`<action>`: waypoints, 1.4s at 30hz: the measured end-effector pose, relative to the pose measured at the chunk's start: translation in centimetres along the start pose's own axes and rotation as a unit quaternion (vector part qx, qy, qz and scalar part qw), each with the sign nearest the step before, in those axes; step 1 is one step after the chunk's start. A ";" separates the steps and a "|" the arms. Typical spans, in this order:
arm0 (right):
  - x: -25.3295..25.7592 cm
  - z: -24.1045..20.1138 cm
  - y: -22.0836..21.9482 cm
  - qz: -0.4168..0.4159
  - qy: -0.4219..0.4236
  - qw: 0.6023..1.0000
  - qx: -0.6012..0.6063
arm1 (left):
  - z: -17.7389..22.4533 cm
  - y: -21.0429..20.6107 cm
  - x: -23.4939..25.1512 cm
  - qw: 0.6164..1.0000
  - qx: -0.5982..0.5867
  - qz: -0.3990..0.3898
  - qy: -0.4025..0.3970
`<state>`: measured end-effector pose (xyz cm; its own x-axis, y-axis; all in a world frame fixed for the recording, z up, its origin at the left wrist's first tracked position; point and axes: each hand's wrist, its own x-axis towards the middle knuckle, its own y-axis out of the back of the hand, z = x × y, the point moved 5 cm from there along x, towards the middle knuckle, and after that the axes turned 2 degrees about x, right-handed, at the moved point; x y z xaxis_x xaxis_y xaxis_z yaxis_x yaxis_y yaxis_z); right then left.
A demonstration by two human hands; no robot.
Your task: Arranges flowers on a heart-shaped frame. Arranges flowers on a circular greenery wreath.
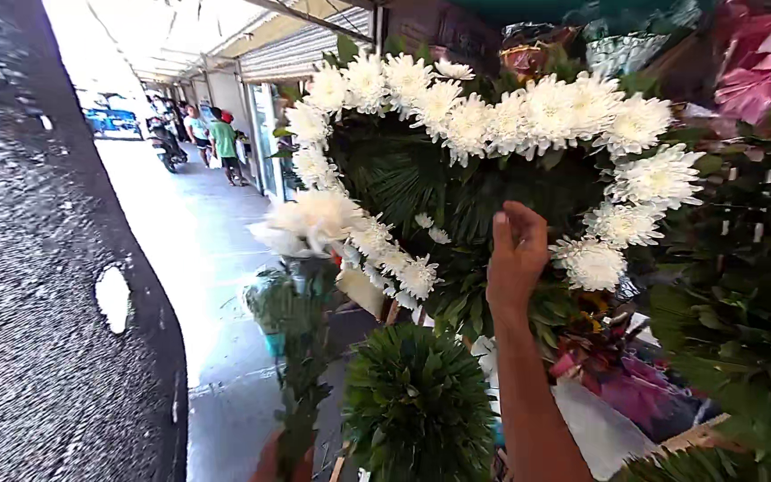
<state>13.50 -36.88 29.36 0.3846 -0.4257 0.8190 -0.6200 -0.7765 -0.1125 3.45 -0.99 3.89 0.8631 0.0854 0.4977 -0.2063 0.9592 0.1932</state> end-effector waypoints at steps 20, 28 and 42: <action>-20.6 3.9 -17.1 -0.308 -0.456 0.742 0.383 | -5.2 0.9 -5.6 0.995 0.005 0.027 0.098; -25.3 8.2 -18.5 -0.315 -0.565 0.679 0.348 | -6.8 0.5 -6.8 0.990 0.015 -0.019 0.142; -27.2 10.7 -14.5 -0.149 -0.571 0.764 0.261 | -17.0 4.6 -17.2 0.886 0.057 -0.066 0.455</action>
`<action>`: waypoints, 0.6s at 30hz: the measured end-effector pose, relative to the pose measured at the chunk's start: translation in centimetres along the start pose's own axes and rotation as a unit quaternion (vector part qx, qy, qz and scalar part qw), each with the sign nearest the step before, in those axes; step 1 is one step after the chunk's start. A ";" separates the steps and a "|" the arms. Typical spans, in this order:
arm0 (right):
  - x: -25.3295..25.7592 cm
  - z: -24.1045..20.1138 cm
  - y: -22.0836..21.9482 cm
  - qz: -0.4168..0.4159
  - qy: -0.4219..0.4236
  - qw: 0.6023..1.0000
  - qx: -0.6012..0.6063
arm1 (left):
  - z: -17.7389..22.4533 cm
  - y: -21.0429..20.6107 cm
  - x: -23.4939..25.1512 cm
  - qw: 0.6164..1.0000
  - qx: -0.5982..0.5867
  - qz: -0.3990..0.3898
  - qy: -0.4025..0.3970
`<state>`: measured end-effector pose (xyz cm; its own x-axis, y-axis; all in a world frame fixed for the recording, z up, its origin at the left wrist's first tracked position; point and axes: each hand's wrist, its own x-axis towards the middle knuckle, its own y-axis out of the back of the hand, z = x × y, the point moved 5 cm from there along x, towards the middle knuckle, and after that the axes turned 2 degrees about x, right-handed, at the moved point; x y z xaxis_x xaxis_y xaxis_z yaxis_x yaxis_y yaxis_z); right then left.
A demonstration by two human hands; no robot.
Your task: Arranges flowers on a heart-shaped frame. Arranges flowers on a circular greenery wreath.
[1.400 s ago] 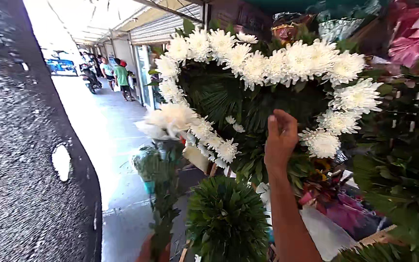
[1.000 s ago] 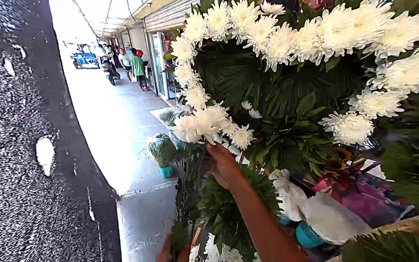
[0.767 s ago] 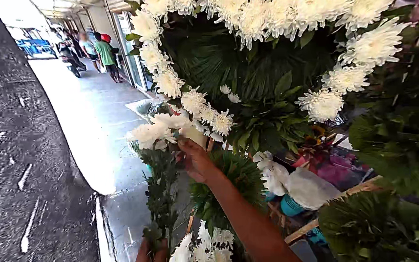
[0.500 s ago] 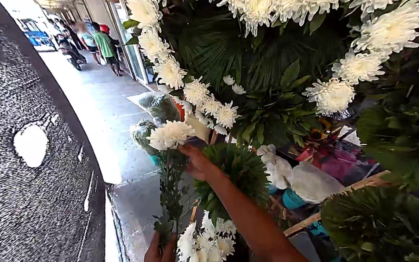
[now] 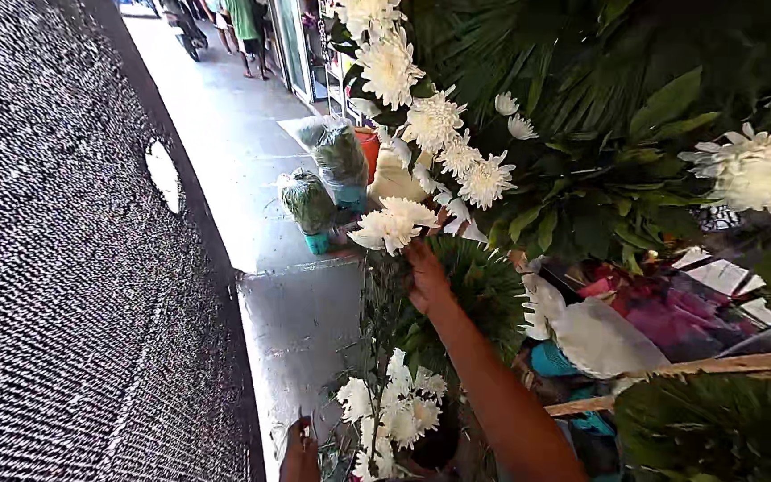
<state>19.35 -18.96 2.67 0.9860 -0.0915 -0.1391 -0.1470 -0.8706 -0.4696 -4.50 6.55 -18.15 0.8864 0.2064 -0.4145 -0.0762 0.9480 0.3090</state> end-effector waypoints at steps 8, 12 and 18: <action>-0.6 1.8 -1.4 0.055 -0.009 0.998 0.020 | 7.8 -3.8 -1.5 0.974 -0.046 -0.034 -0.221; -2.6 -0.3 -0.8 0.078 0.202 0.959 -0.186 | 9.1 -4.3 -2.3 0.967 -0.092 -0.056 -0.230; -2.3 2.1 -2.6 -0.065 0.053 0.938 -0.335 | 8.4 -4.0 -1.3 0.965 -0.018 -0.056 -0.254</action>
<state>17.26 -15.43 2.40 0.9997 0.0198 -0.0135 0.0219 -0.9830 0.1822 -1.49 0.49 -11.65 0.9989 -0.0353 0.0317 0.0261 0.9672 0.2528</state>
